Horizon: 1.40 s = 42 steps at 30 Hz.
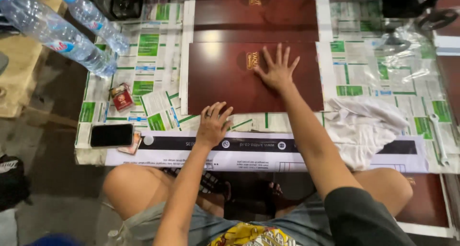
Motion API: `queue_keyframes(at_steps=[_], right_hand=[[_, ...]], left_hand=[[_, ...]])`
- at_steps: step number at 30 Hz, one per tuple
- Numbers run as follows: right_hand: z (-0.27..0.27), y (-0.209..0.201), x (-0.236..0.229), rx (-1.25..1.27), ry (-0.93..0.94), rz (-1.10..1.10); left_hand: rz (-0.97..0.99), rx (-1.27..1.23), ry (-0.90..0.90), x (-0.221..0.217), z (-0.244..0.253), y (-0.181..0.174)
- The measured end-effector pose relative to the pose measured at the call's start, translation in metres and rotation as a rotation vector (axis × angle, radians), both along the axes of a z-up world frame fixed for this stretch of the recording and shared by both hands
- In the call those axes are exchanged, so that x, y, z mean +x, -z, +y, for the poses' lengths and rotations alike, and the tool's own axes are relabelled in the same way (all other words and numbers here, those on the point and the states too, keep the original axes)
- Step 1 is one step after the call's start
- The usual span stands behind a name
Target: The person sits on the floor and applies a brown protective film to a rectangular board using a green squeegee. They smooth the film with their hands and the squeegee, then wipe the surface with a white cloth.
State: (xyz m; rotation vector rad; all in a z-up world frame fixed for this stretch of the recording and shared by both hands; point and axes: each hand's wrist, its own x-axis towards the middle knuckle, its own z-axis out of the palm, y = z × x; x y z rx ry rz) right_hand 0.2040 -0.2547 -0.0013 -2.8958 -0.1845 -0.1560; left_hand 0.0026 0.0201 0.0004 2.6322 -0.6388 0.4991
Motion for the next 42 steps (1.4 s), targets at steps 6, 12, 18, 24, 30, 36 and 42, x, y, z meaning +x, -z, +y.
queue_keyframes(at_steps=[6, 12, 18, 24, 30, 36, 42], right_hand=[[-0.01, -0.005, -0.111, -0.113, -0.149, -0.04], [-0.021, -0.014, -0.135, -0.261, -0.318, -0.193], [-0.018, -0.049, -0.114, -0.568, -0.565, -0.337], [-0.009, -0.144, -0.143, -0.127, -0.436, -0.36], [0.008, -0.048, -0.142, 0.094, -0.09, -0.599], [0.012, -0.008, -0.153, -0.018, -0.105, -0.177], [-0.007, 0.013, -0.159, -0.098, 0.012, -0.006]], left_hand=[[-0.017, 0.039, -0.031, 0.001, -0.003, 0.012], [-0.108, 0.102, -0.048, -0.01, -0.008, 0.001], [-0.2, 0.307, 0.064, -0.028, -0.001, -0.009], [-0.116, 0.282, 0.225, -0.036, 0.023, -0.017], [-0.061, 0.077, 0.064, -0.021, 0.011, -0.011], [-0.055, 0.073, 0.01, -0.023, 0.009, 0.006], [0.093, 0.134, -0.01, -0.017, 0.01, -0.007]])
